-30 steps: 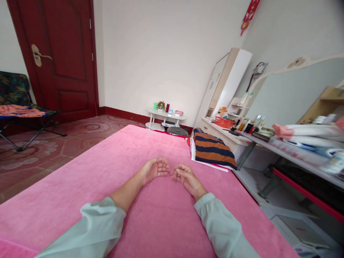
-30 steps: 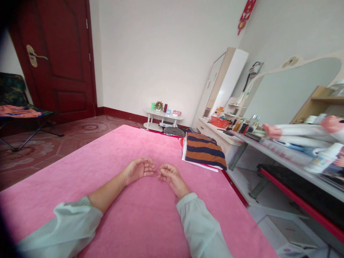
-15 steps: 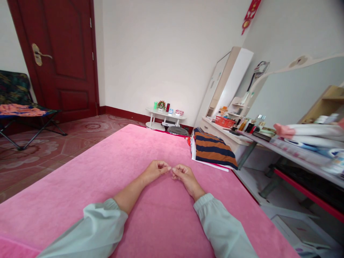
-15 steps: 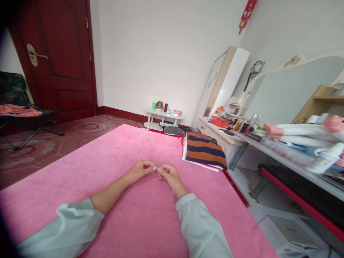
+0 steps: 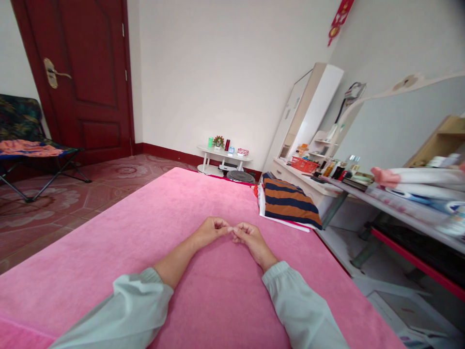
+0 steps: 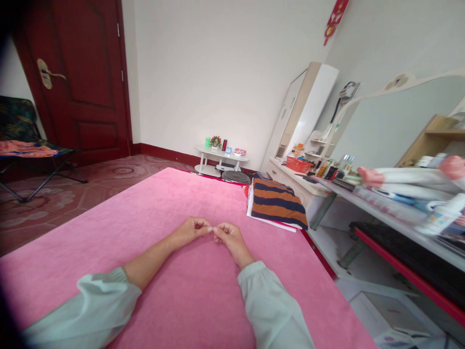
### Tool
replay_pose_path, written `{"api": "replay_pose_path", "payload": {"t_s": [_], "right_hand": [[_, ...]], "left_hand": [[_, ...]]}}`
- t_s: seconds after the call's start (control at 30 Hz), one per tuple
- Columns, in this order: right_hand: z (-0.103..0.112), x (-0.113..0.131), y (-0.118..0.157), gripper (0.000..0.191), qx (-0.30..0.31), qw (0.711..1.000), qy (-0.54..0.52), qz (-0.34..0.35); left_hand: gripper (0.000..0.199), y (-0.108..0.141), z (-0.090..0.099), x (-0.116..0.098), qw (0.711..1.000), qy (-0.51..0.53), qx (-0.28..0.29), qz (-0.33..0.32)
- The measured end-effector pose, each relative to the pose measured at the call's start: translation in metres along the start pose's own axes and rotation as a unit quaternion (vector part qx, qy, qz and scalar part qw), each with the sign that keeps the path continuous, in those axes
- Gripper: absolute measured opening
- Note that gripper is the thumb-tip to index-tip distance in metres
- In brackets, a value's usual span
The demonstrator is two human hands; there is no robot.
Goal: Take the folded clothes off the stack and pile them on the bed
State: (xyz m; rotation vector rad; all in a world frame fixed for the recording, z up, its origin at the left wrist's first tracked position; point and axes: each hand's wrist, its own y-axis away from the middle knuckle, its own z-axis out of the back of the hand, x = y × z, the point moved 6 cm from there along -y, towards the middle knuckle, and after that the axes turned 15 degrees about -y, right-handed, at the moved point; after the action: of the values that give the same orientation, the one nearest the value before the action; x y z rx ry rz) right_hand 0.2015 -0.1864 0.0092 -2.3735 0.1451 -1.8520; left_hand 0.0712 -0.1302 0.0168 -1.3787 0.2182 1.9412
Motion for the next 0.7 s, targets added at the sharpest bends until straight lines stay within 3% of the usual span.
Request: {"api": "replay_pose_path", "payload": {"t_s": [0.57, 0.63, 0.7], "right_hand": [[0.001, -0.003, -0.001, 0.032, -0.013, 1.0, 0.006, -0.011], [0.005, 0.004, -0.001, 0.032, -0.04, 0.997, 0.062, 0.032], [0.007, 0.02, 0.002, 0.041, -0.082, 0.967, 0.202, 0.13]], "left_hand": [[0.027, 0.0, 0.0, 0.007, 0.991, -0.13, -0.016, -0.015], [0.029, 0.003, 0.004, 0.002, 0.981, -0.184, -0.039, -0.035], [0.052, 0.008, 0.007, -0.009, 0.943, -0.315, -0.08, -0.076]]}}
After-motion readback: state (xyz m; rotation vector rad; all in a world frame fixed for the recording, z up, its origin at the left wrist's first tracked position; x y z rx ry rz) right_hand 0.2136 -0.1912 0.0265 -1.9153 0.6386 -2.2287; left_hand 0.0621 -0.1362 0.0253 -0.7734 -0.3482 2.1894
